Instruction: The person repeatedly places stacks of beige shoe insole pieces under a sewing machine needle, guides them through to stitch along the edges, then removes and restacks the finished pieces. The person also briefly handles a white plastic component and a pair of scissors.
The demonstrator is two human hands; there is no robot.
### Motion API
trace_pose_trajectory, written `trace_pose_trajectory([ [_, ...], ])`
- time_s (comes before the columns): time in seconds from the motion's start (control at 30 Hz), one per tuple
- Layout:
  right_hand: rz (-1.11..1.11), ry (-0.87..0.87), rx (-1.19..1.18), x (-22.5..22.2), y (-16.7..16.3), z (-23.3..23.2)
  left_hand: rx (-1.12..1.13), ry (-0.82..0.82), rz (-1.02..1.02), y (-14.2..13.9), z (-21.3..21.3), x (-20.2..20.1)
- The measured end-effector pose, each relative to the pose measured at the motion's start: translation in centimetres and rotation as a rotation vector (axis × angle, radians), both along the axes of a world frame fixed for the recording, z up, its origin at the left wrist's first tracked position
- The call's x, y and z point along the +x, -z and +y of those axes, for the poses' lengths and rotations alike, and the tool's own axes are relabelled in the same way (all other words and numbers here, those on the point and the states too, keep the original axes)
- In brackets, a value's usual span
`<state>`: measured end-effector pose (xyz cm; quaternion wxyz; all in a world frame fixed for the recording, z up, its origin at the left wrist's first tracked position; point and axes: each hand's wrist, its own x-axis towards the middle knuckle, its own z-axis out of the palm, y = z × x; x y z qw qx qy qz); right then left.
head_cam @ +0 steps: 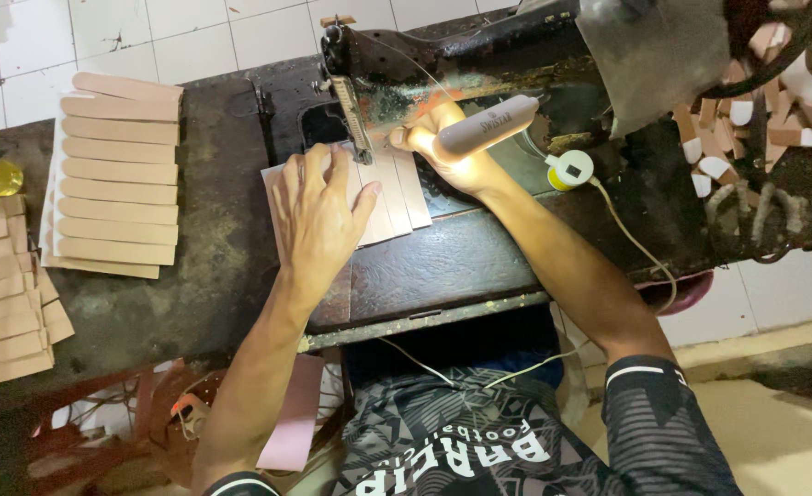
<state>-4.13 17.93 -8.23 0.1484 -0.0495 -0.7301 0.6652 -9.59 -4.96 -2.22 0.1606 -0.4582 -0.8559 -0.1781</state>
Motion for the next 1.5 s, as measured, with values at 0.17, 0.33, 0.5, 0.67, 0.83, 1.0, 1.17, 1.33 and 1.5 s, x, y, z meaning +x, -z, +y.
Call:
trace_pose_trajectory([
  [0.17,0.111,-0.067,-0.121,-0.1,0.1,0.0,-0.016,0.019,-0.033,-0.3,0.1,-0.3],
  [0.33,0.082,-0.064,-0.157,0.0,-0.9,-0.3,-0.006,0.019,-0.06,0.1,-0.1,-0.4],
  [0.5,0.09,-0.071,-0.167,0.0,-0.9,-0.4,0.079,0.112,-0.132,1.0,-0.9,-2.5],
  [0.67,0.114,-0.026,-0.021,-0.4,0.6,0.4,0.052,0.111,-0.25,0.0,-2.8,-6.0],
  [0.83,-0.057,0.074,0.013,-0.9,2.0,1.1,0.224,0.154,-1.515,0.0,-2.6,-2.9],
  [1.0,-0.024,0.039,-0.062,-0.8,1.9,1.6,0.384,0.091,-1.828,-0.4,-1.1,0.7],
  [1.17,-0.13,0.038,-0.062,-0.7,0.8,1.6,-0.119,-0.057,-0.964,-2.8,-2.1,0.7],
  [1.33,-0.102,0.051,0.041,-0.4,0.4,1.2,0.26,0.362,-0.252,-1.6,-0.5,-2.2],
  [1.5,-0.024,-0.002,-0.004,-0.3,0.1,1.2,0.142,0.384,-0.399,1.3,-0.5,-4.4],
])
